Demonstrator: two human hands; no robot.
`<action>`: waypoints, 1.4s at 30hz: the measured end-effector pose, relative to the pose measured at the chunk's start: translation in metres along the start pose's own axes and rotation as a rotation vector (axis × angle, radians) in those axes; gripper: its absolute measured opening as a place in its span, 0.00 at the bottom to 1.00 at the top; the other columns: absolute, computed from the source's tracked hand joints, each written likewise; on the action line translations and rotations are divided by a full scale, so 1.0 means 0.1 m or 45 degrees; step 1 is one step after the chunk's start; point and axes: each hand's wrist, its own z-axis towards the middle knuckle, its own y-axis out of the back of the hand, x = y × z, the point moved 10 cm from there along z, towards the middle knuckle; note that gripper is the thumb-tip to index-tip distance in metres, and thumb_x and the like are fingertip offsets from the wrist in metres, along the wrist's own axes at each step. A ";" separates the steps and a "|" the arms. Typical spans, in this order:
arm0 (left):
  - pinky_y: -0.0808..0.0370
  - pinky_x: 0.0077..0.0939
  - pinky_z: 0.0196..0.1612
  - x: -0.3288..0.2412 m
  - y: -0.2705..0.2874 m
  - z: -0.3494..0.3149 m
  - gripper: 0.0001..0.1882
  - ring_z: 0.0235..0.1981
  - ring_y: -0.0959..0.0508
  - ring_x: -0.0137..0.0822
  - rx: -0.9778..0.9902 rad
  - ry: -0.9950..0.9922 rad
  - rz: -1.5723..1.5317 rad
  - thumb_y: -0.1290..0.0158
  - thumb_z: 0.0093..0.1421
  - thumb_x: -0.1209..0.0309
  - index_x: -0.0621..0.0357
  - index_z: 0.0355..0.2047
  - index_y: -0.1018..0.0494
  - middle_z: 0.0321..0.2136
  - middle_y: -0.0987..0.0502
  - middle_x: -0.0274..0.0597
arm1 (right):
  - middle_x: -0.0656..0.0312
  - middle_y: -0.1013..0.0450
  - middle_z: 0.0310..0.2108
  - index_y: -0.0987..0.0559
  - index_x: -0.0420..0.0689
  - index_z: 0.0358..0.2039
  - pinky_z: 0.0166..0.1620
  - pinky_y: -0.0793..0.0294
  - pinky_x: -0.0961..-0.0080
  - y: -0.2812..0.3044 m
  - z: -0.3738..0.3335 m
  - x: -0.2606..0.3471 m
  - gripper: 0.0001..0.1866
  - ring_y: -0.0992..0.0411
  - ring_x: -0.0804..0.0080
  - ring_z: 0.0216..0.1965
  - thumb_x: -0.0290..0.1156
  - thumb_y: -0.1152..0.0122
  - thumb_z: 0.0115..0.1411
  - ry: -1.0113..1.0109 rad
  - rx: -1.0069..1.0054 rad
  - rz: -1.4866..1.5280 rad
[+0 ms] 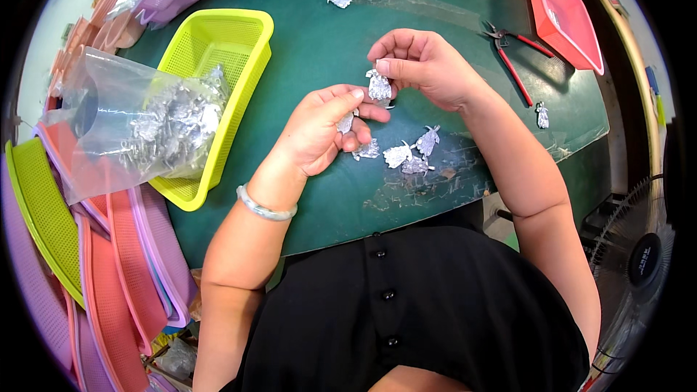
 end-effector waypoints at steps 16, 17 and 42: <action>0.25 0.17 0.22 0.04 0.00 0.00 0.13 0.23 0.23 0.32 0.040 0.041 -0.111 0.59 0.62 0.66 0.66 0.36 0.32 0.28 0.25 0.50 | 0.60 0.30 0.24 0.27 0.33 0.35 0.27 0.27 0.83 0.01 -0.01 0.02 0.09 0.30 0.78 0.23 0.24 0.46 0.55 0.009 -0.095 0.041; 0.25 0.17 0.22 0.03 -0.01 0.00 0.14 0.23 0.23 0.33 0.044 0.040 -0.110 0.59 0.62 0.66 0.66 0.36 0.32 0.28 0.25 0.49 | 0.60 0.30 0.25 0.27 0.32 0.35 0.27 0.28 0.83 0.01 -0.01 0.02 0.09 0.30 0.78 0.23 0.24 0.47 0.55 0.015 -0.096 0.032; 0.22 0.22 0.34 -0.04 -0.06 0.03 0.08 0.33 0.23 0.37 0.133 -0.106 -0.396 0.54 0.59 0.74 0.62 0.39 0.34 0.33 0.26 0.50 | 0.63 0.27 0.29 0.25 0.38 0.35 0.38 0.30 0.83 -0.11 -0.07 0.19 0.09 0.30 0.81 0.31 0.18 0.46 0.51 0.202 0.083 -0.140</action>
